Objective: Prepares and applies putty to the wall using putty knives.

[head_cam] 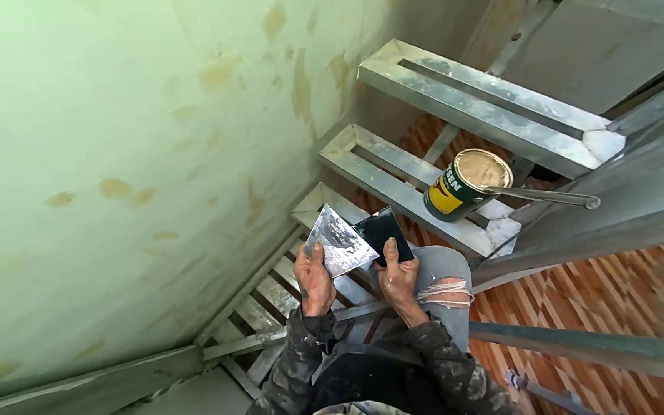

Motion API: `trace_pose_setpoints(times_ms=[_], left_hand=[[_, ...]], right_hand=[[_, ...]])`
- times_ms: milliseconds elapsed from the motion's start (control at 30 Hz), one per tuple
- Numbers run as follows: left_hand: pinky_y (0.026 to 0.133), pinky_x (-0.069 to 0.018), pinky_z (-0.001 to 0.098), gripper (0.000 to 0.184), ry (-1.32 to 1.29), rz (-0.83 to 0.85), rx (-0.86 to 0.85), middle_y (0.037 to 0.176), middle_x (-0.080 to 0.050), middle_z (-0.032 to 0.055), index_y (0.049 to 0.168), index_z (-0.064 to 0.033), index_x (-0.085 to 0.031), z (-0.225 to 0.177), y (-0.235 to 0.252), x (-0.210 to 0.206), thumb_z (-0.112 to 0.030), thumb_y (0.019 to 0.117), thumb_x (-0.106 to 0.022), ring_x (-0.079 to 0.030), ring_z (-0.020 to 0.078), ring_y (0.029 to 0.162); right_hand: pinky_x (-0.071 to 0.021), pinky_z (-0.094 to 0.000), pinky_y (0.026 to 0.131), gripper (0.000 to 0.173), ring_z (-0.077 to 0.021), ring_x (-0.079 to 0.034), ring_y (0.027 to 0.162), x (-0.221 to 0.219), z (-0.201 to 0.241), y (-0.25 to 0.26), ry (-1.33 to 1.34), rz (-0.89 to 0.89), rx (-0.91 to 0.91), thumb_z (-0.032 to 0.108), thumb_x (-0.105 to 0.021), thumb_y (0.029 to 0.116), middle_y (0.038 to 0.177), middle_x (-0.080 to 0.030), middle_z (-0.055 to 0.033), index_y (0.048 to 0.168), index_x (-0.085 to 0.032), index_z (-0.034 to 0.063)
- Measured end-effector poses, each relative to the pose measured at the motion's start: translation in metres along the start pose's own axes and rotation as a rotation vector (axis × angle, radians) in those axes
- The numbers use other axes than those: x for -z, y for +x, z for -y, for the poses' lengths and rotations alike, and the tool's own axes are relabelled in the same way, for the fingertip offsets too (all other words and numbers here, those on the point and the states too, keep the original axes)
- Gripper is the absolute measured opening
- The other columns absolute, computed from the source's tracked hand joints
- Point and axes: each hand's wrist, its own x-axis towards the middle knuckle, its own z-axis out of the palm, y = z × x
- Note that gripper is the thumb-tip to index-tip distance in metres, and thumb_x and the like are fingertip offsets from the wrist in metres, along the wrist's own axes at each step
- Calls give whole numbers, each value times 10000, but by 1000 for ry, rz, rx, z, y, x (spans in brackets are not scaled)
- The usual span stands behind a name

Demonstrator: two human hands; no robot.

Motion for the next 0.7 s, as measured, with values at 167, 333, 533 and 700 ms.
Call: trace_pose_setpoints(times_ms=[167,333,533,700], left_hand=[[764,-628,372,231,54,-5,-28,949,-701,108,1237,30,-556,8,6,3,-79,1084,-421,-718,168,830],[775,-624,358,227,82,-10,-46,951,-701,104,1224,45,-566,15,12,5,-64,1078,-431,-714,157,831],[794,-612,342,250,124,-73,-42,980,-698,118,1257,58,-568,18,18,14,-71,1077,-451,-705,144,853],[814,-609,378,262,121,-94,-34,1006,-693,145,1262,59,-568,14,23,22,-84,1079,-447,-704,175,877]], right_hand=[[-611,-237,795,186,-32,-719,807,3,7,5,-220,60,107,76,-564,1017,840,-751,18,937,-719,13],[-594,-177,806,188,20,-713,820,8,4,12,-361,157,249,52,-588,986,859,-761,-17,938,-726,-66],[-559,-138,740,277,27,-690,745,17,-7,18,-567,399,348,117,-569,999,816,-754,-84,1038,-744,-95],[-557,-213,648,340,-54,-670,644,25,-8,22,-691,597,330,198,-530,1029,727,-718,-94,1023,-755,-57]])
